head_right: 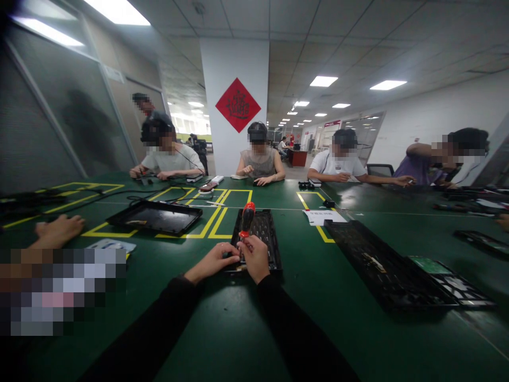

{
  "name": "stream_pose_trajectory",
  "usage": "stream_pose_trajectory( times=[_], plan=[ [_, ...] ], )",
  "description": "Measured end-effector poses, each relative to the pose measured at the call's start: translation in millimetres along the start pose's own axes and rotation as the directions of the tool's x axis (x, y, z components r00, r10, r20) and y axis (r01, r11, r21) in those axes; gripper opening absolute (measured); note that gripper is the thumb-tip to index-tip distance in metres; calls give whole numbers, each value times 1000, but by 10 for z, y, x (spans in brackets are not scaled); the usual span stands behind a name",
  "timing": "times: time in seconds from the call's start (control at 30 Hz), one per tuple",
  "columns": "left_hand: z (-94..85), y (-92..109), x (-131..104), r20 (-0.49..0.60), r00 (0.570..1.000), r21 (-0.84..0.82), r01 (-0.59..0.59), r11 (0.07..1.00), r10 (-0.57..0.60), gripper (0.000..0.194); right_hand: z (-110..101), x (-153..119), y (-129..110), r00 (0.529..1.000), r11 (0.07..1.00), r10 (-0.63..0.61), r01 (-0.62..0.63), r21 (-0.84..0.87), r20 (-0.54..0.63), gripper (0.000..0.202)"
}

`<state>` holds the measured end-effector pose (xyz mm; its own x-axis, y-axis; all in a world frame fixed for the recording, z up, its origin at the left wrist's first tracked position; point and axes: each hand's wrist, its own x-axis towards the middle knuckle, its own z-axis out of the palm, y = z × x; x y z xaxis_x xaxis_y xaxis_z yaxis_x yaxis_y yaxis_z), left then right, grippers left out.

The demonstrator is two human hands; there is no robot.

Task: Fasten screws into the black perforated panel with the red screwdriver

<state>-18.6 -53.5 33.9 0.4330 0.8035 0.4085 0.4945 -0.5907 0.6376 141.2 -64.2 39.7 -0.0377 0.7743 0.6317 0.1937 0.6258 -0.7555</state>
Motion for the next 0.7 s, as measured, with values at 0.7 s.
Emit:
stream_pose_trajectory(
  times=[0.7],
  plan=[
    [0,7,-10,55,998,-27,-24,999,25,13,14,0,9,991,992,65,-52,114,-115,27]
  ],
)
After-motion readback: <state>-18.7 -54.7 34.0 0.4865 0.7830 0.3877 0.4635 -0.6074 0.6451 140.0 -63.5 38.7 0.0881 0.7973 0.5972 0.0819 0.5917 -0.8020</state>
